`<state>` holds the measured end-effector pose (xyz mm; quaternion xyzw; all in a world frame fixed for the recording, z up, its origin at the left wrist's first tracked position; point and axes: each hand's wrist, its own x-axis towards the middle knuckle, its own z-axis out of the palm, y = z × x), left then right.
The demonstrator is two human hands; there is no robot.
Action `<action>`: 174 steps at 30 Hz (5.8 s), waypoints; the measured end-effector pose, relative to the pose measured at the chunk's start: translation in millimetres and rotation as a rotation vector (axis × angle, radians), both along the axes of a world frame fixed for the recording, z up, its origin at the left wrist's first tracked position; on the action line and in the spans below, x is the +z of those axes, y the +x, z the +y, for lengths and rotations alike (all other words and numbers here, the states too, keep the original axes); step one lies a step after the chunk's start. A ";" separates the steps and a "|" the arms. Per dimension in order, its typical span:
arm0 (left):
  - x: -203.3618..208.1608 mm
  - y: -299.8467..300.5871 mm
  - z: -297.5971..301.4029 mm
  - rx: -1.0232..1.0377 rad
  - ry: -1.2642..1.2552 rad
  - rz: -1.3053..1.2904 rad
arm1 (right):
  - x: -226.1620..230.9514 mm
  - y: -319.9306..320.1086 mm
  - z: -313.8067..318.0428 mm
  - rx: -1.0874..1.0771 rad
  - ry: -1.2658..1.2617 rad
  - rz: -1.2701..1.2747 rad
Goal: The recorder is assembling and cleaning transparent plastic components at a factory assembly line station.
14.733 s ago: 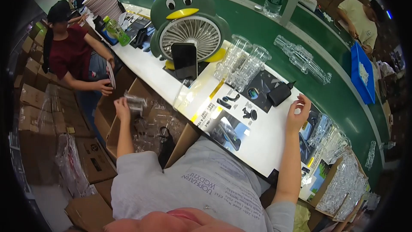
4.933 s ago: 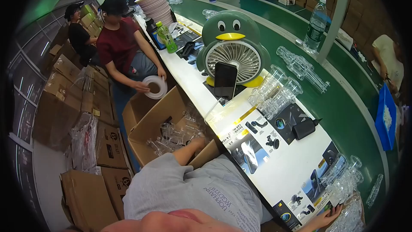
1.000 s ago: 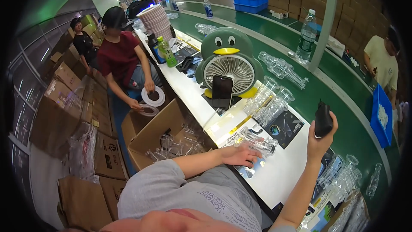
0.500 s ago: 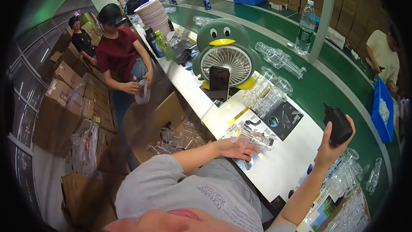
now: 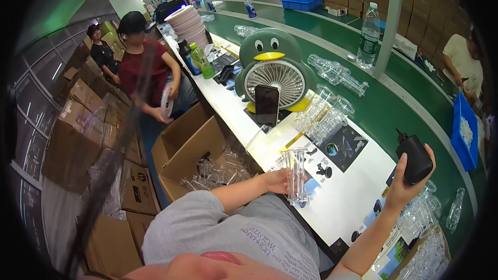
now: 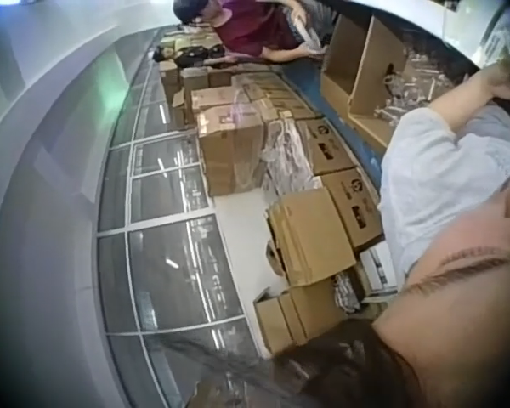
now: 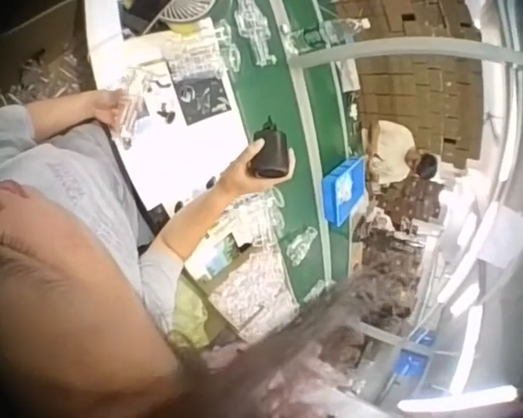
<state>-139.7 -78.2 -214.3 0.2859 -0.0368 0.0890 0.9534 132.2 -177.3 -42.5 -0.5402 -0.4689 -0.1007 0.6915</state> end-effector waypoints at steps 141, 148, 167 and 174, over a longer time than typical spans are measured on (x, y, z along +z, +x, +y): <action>102.9 153.2 28.0 0.991 1.267 0.038 | 25.5 -2.7 -24.8 0.283 -0.083 0.518; 103.2 152.1 26.8 0.986 1.266 0.024 | 25.8 -4.2 -25.3 0.273 -0.066 0.532; 101.6 154.8 29.0 0.999 1.348 0.017 | 25.9 1.0 -25.3 0.269 -0.040 0.503; 102.4 153.6 25.6 0.943 1.328 0.005 | 23.4 1.9 -25.6 0.249 -0.044 0.485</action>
